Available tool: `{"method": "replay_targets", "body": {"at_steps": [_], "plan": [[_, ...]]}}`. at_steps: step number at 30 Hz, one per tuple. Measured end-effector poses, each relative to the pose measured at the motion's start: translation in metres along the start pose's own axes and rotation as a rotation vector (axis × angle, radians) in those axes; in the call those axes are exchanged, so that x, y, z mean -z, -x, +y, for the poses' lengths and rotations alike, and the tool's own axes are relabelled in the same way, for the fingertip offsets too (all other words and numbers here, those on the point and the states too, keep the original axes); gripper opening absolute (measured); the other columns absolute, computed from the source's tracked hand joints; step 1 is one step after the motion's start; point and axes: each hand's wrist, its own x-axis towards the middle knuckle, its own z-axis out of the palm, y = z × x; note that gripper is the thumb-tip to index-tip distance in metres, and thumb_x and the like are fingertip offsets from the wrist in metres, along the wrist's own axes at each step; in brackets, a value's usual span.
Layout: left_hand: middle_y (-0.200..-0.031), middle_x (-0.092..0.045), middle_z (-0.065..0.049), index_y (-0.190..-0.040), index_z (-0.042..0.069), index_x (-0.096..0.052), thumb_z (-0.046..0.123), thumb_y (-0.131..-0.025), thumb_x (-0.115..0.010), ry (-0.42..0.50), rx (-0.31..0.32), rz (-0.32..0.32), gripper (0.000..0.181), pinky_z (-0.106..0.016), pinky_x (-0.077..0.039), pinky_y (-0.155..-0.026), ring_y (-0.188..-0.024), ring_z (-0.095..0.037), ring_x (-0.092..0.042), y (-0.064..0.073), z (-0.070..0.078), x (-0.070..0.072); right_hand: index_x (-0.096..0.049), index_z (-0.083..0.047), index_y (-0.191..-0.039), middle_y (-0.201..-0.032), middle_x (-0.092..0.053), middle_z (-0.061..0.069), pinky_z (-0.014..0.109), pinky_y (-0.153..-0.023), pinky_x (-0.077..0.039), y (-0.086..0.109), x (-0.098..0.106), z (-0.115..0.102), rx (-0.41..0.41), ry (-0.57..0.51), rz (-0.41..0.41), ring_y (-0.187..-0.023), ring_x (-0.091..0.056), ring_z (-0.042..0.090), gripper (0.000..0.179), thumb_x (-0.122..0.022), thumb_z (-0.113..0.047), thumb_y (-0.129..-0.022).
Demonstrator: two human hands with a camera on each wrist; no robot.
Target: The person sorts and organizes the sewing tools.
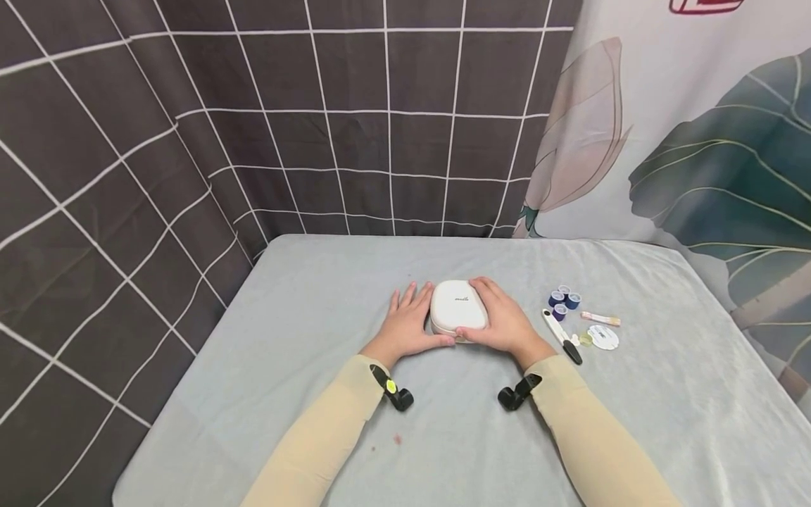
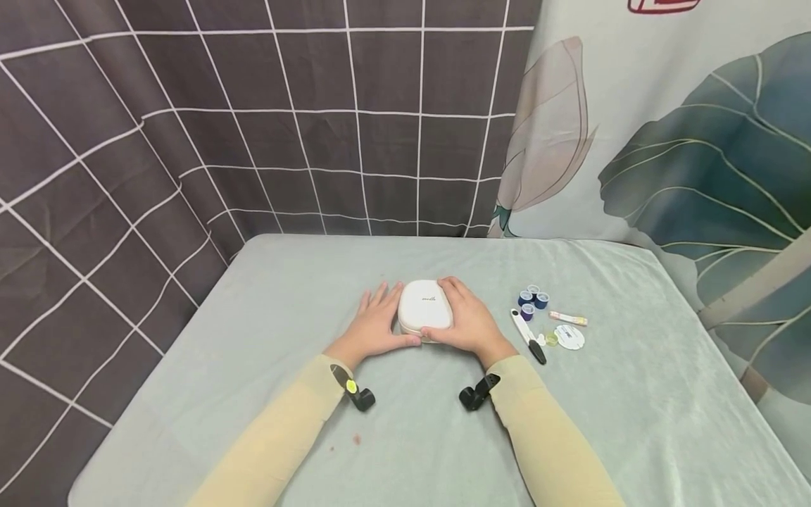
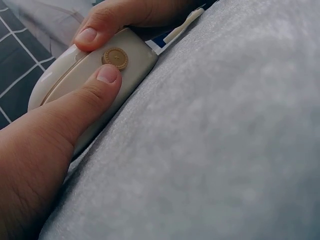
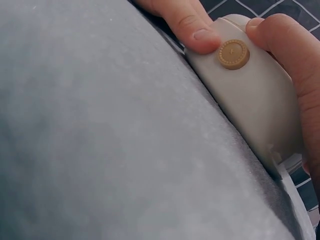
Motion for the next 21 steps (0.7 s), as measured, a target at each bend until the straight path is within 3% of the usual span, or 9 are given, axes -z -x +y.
{"method": "replay_targets", "body": {"at_steps": [21], "plan": [[-0.169,-0.014,-0.001,-0.163,0.011,-0.014,0.086,-0.077,-0.056,-0.005,0.003,-0.001,0.122,-0.056,0.001,-0.123,-0.156,-0.030,-0.002,0.0002,0.0009,0.0011,-0.049,-0.002,-0.143,-0.143,-0.050,0.021,0.058,-0.102,-0.046,-0.0004,0.0008,-0.0008,-0.001,0.002,0.029,-0.126,-0.054,0.042,0.092,-0.079,-0.052,-0.072]]}}
